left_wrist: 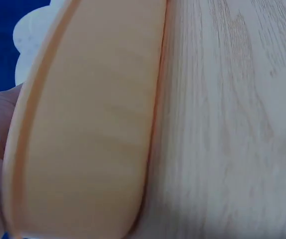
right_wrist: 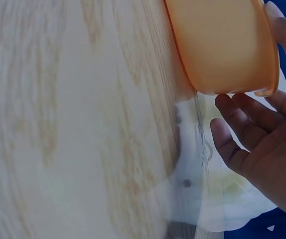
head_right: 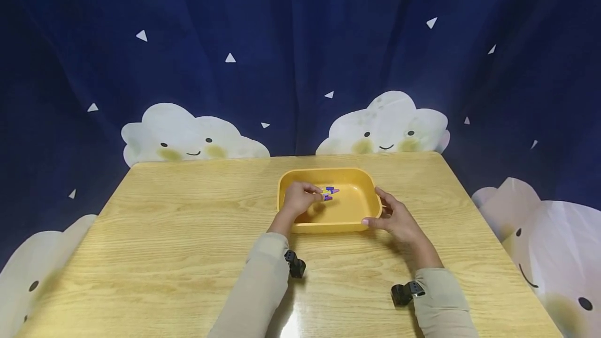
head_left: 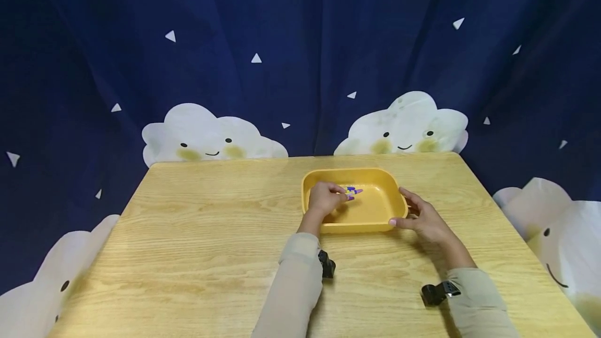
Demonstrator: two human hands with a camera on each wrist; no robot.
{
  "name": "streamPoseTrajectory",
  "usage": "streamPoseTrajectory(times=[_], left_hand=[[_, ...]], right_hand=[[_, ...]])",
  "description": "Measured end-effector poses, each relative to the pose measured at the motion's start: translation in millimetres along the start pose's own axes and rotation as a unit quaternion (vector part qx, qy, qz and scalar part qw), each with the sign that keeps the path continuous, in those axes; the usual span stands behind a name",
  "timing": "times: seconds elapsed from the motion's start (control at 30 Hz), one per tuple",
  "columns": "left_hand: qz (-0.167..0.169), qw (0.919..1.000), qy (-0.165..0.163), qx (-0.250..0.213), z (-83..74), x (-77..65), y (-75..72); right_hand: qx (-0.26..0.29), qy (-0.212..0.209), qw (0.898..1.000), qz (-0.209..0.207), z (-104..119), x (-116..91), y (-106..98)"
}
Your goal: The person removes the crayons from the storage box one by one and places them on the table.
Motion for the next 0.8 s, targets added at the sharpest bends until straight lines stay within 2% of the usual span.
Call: streamPoseTrajectory(times=[0.13,0.27,0.47,0.67,0.8], left_hand=[[0.002,0.9994,0.033,-0.008,-5.9,-1.7,-10.4],[0.020,0.9976,0.064,-0.018,-11.3,-6.1,-19.5],[0.014,0.9960,0.085,-0.024,-12.6,-16.1,-32.5],[0.001,0.9943,0.106,-0.004,-13.9,-23.7,-47.2],[-0.004,0.9931,0.117,-0.009,-11.0,-24.9,-58.3]], right_hand=[[-0.003,0.002,1.000,0.002,1.4,2.1,2.0],[-0.018,0.009,1.000,-0.001,1.8,2.1,1.7],[-0.016,-0.009,1.000,0.002,0.8,1.3,1.4],[-0.018,0.002,1.000,-0.008,1.3,-1.8,0.3],[-0.028,0.000,1.000,-0.012,1.7,-2.3,0.2]])
Point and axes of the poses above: each hand's wrist, its own x-axis towards the middle knuckle, its own y-axis out of the palm, z = x × y, the point moved 3 cm from there along x, towards the middle knuckle, and after that the axes turned 14 degrees about -z, right-handed, at the moved point
